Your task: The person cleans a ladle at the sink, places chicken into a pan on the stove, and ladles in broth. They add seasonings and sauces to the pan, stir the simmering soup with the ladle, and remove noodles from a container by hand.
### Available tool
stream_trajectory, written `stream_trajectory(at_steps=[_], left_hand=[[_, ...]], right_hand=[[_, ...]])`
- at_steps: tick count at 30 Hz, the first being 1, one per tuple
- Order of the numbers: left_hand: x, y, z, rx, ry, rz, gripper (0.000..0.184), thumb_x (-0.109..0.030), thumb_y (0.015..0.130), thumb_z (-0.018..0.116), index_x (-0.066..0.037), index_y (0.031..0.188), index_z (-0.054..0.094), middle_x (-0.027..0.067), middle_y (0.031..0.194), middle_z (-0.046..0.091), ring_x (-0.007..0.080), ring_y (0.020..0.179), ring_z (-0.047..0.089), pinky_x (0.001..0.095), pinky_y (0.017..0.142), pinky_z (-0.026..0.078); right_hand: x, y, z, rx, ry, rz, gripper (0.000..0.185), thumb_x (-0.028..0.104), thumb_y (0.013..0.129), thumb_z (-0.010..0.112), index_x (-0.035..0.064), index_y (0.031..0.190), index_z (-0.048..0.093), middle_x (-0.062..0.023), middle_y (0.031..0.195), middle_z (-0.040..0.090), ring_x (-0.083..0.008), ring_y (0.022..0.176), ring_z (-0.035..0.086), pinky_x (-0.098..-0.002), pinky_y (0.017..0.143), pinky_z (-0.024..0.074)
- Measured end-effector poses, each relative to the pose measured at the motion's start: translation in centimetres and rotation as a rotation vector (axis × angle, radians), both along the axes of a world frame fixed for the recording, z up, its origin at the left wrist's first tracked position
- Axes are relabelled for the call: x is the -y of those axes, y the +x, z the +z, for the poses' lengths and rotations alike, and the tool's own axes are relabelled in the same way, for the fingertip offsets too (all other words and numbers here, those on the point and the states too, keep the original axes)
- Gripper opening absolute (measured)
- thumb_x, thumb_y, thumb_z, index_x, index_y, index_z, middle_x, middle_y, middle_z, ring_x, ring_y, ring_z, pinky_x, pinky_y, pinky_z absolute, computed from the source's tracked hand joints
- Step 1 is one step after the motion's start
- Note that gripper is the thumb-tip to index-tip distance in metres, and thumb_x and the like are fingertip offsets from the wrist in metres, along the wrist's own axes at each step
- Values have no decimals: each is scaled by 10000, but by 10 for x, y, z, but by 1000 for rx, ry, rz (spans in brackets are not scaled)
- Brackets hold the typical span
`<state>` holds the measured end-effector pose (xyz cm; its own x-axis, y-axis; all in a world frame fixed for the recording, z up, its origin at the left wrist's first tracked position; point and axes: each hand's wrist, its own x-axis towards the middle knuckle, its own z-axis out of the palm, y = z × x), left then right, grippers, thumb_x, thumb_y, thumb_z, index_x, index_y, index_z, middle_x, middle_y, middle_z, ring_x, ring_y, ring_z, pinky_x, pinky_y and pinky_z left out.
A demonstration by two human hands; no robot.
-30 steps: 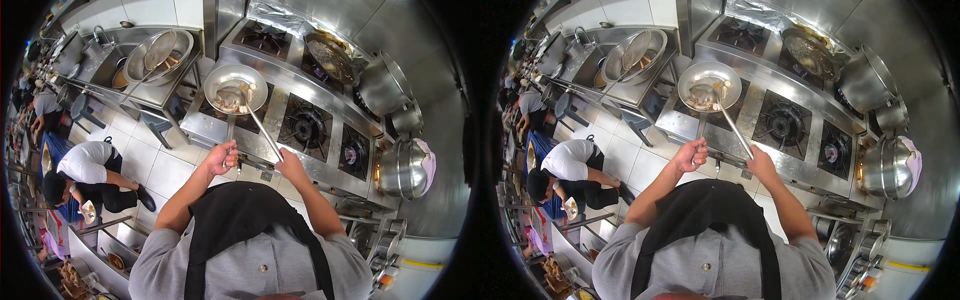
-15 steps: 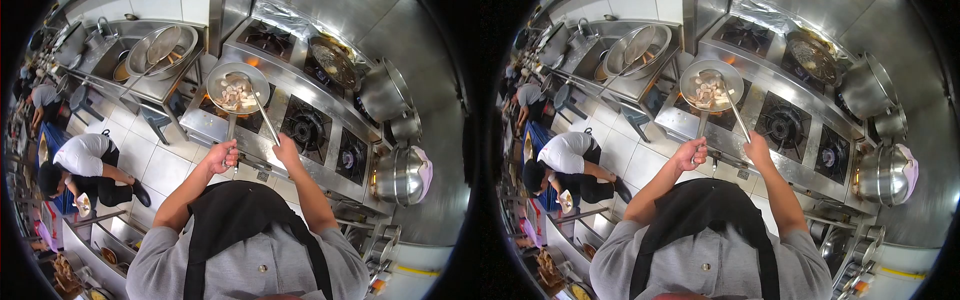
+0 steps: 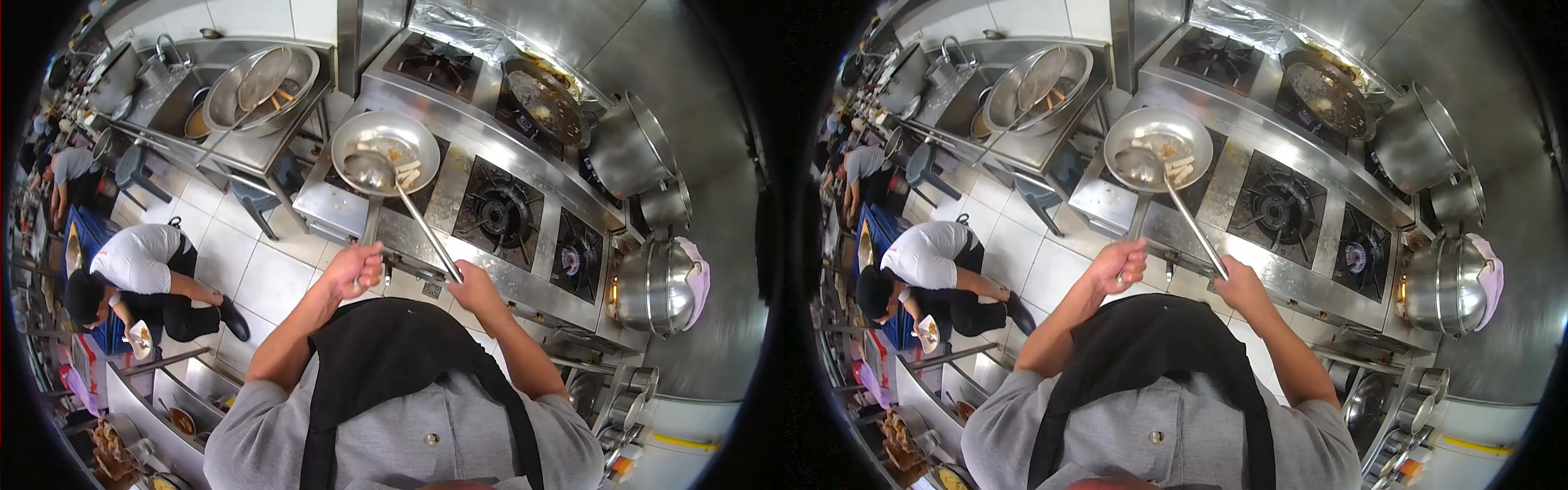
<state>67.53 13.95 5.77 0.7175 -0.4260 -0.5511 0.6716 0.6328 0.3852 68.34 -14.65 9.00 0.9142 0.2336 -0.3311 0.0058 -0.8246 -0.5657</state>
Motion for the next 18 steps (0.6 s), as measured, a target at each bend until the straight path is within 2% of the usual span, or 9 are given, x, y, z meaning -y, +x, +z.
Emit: stream_trajectory(at_steps=[2,4,5,6,8,10,12,16,18], left_hand=[[-7,5,9,10,73,-23,332,-259,1026,493,-144,741,369,-54,591,311,65,440,250,210,378,222],[-12,19,4,29,-13,-93,377,-272,1030,484,-150,695,361,-64,565,297,67,431,260,213,374,208],[-12,35,4,40,-54,-73,415,-273,1022,498,-150,653,354,-54,533,289,83,413,292,259,367,251],[-12,28,0,31,-47,-88,415,-273,1022,498,-150,653,354,-54,533,289,83,413,292,259,367,251],[-11,11,-6,113,48,-46,374,-259,1018,512,-144,688,378,-53,540,302,75,409,295,254,362,253],[-23,-23,-14,66,83,-79,215,-221,1002,551,-137,863,410,-54,587,319,65,427,292,227,369,244],[-25,-38,-11,20,194,-79,186,-210,997,557,-142,900,414,-48,619,331,62,448,296,225,371,242],[-24,-25,-33,9,102,-63,179,-186,989,565,-139,899,418,-44,640,335,60,467,299,222,374,234],[-20,-20,-35,16,23,-48,190,-172,984,568,-137,882,411,-41,641,337,59,472,298,222,375,234]], right_hand=[[6,-1,-2,60,-30,31,350,135,782,611,39,1118,592,-261,871,654,-430,862,645,-485,756,501],[8,-4,-7,127,-50,57,324,139,802,591,47,1111,566,-272,875,651,-465,878,630,-524,769,493],[4,6,-6,131,-75,49,269,134,825,569,40,1075,538,-268,845,651,-470,834,632,-535,751,488],[-1,15,-1,155,-71,33,224,132,834,574,32,1028,522,-267,823,649,-470,817,631,-546,731,481],[-8,26,5,183,-62,-12,223,127,836,582,33,1031,526,-264,812,649,-464,814,634,-552,721,478],[-3,25,-1,219,-98,-13,228,130,835,588,36,1034,529,-259,808,651,-461,806,636,-551,720,481],[4,18,-14,221,-140,-6,233,133,833,595,39,1037,532,-255,803,653,-458,798,638,-549,720,485],[15,34,-26,203,-187,-65,259,131,825,605,48,1062,540,-255,808,655,-449,816,644,-545,744,496],[13,63,-44,382,-134,-34,281,121,820,611,41,1081,541,-263,832,654,-453,845,641,-546,756,496]])
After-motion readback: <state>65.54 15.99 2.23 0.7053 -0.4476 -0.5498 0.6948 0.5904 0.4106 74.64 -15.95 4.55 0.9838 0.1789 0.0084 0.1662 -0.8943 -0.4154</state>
